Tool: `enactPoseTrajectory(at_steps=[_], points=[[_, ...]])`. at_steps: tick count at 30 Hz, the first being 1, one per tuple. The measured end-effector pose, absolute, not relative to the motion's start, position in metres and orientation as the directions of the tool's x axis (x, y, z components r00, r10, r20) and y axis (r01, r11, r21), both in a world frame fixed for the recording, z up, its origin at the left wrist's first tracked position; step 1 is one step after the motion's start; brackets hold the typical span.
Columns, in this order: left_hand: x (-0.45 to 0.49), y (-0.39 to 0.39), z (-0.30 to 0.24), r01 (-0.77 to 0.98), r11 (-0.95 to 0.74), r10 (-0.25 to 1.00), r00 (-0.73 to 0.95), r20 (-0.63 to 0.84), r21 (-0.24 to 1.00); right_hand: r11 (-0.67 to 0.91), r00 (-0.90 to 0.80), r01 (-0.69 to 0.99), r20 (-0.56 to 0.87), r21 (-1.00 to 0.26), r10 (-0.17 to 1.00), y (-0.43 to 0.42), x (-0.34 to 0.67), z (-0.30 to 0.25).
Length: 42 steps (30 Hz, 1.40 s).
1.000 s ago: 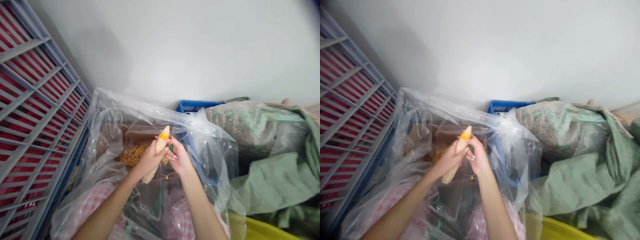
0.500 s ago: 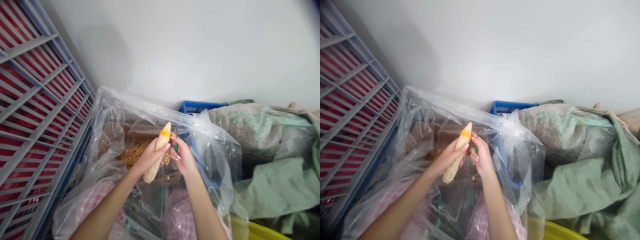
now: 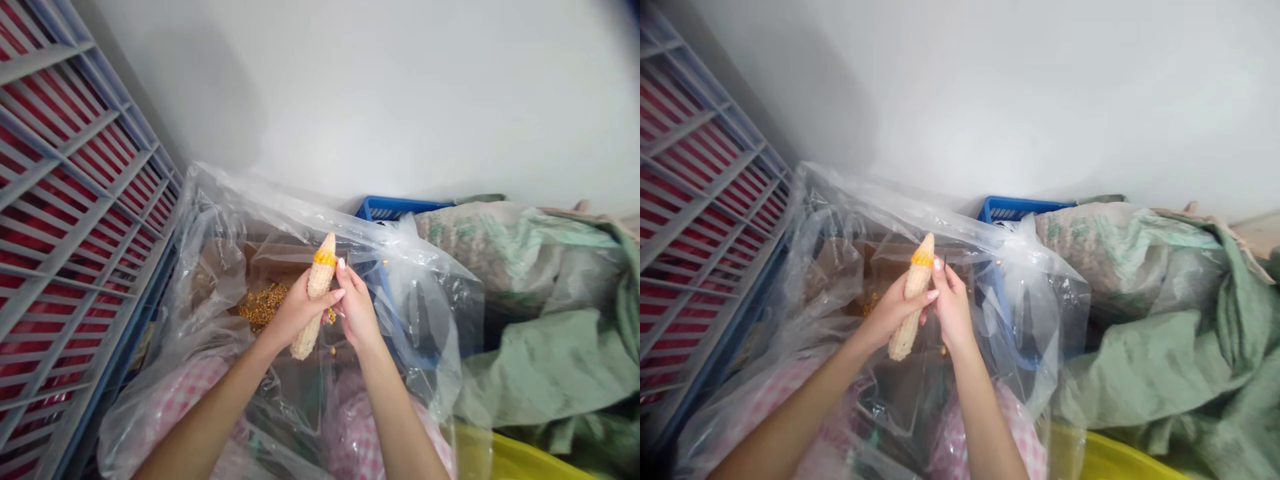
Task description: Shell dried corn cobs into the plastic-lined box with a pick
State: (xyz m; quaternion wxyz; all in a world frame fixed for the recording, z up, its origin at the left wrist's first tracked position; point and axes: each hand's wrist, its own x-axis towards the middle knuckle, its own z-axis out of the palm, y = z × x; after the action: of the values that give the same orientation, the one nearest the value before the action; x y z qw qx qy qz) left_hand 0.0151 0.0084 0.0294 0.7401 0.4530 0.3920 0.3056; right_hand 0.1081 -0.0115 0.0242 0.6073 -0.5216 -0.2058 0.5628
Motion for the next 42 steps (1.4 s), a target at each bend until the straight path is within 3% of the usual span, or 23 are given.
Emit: enactPoseTrajectory(at_steps=[12, 22, 25, 28, 31, 36, 42], points=[[0.015, 0.008, 0.028, -0.089, 0.413, 0.793, 0.524, -0.310, 0.906, -0.203, 0.238, -0.460, -0.340, -0.865, 0.910, -0.013, 0.110, 0.022], [0.014, 0.009, 0.026, -0.112, 0.485, 0.738, 0.584, -0.338, 0.867, -0.183, 0.333, -0.227, -0.253, -0.956, 0.908, -0.015, 0.112, 0.012], [0.013, 0.010, 0.023, -0.191, 0.549, 0.720, 0.603, -0.344, 0.814, -0.178, 0.394, -0.252, -0.269, -0.951, 0.879, -0.013, 0.116, 0.013], [0.010, 0.013, 0.022, -0.240, 0.665, 0.652, 0.649, -0.393, 0.707, -0.088, 0.478, -0.243, -0.198, -0.966, 0.856, -0.012, 0.123, 0.015], [0.007, 0.016, 0.022, -0.232, 0.699, 0.618, 0.672, -0.408, 0.677, -0.071, 0.445, -0.132, -0.123, -0.989, 0.887, -0.016, 0.128, 0.018], [0.004, 0.019, 0.022, -0.199, 0.639, 0.687, 0.582, -0.435, 0.744, -0.079, 0.395, 0.150, -0.013, -0.985, 0.919, -0.023, 0.129, 0.025], [0.006, 0.017, 0.020, -0.130, 0.628, 0.703, 0.516, -0.489, 0.767, -0.086, 0.320, -0.124, -0.122, -0.989, 0.939, -0.019, 0.117, 0.026]])
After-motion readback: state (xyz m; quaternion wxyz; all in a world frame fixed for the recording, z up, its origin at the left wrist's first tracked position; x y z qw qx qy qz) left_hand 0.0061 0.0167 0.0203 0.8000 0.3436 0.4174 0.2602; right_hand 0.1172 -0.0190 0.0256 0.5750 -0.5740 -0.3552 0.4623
